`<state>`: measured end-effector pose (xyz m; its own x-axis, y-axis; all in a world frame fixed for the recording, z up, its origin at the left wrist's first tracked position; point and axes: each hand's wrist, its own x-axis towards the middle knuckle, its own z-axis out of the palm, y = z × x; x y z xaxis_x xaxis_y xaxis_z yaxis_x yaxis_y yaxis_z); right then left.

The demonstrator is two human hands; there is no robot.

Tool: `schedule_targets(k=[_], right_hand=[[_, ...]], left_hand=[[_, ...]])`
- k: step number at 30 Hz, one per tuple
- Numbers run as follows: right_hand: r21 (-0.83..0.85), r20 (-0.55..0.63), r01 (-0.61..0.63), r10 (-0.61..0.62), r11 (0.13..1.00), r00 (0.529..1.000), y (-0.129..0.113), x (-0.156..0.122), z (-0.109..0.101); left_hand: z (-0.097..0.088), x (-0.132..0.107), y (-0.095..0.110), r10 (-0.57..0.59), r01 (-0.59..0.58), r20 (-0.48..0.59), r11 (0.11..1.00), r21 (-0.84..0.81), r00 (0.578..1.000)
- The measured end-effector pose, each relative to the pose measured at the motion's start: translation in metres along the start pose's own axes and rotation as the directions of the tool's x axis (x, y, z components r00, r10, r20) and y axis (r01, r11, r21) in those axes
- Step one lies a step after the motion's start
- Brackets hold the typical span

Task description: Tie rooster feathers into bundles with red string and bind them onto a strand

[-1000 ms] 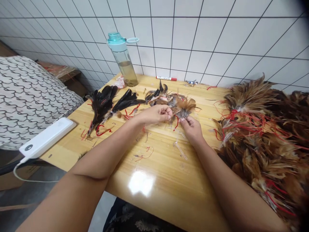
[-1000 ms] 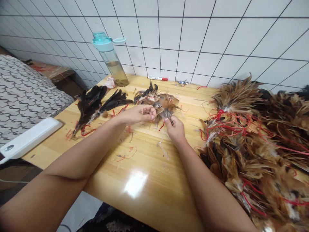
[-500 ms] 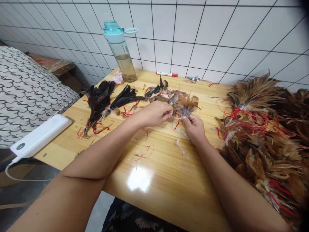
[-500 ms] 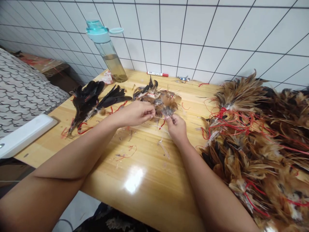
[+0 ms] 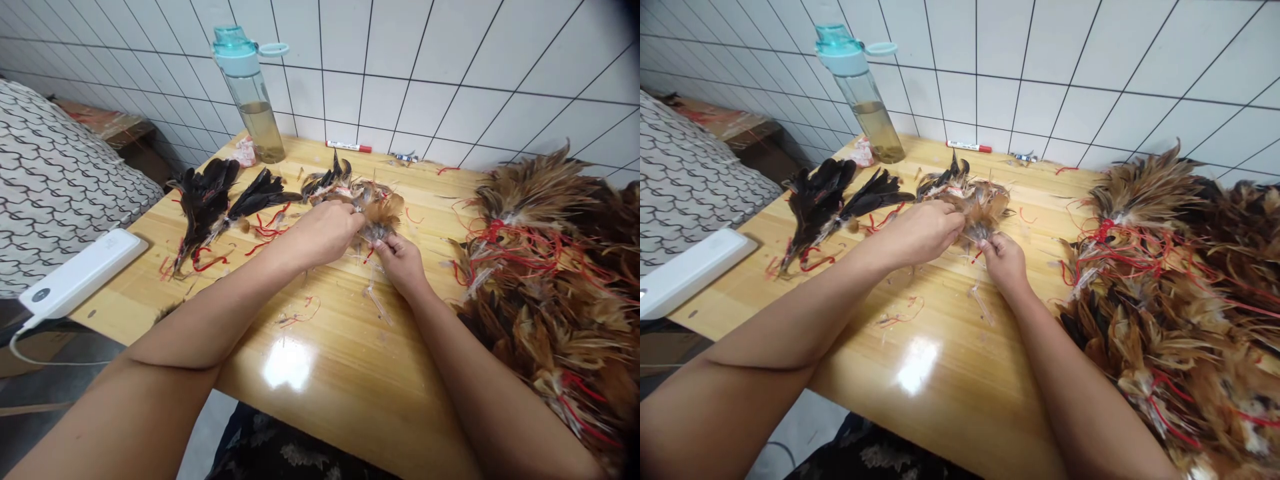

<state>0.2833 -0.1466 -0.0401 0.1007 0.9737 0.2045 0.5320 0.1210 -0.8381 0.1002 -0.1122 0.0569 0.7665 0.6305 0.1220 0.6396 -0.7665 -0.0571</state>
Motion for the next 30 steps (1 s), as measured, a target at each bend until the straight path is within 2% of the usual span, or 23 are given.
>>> schedule_targets(k=[9,17,25,27,30], right_hand=[[0.034,0.062,0.027,-0.029,0.999,0.998,0.0017,0.0000,0.0007],[0.055,0.061,0.031,-0.034,0.998,0.998,0.0043,0.0005,0.0014],[0.060,0.078,0.031,-0.036,0.998,0.996,0.0013,0.0003,0.0001],[0.067,0.076,0.030,-0.035,0.997,0.997,0.0008,0.0007,0.0001],[0.148,0.030,-0.005,0.000,0.989,1.000,0.0017,0.0016,0.0006]], left_hand=[[0.0028,0.0009,-0.0013,0.010,-0.009,-0.026,0.999,0.038,1.000],[0.0009,-0.0002,-0.0017,0.034,-0.034,-0.056,0.999,0.011,0.998],[0.0028,0.0009,0.0027,0.004,-0.004,-0.045,1.000,0.007,0.999],[0.0034,0.0012,0.0036,0.003,-0.003,-0.071,1.000,-0.006,0.997],[0.0003,0.0005,0.0030,-0.024,0.019,-0.193,0.999,-0.028,0.981]])
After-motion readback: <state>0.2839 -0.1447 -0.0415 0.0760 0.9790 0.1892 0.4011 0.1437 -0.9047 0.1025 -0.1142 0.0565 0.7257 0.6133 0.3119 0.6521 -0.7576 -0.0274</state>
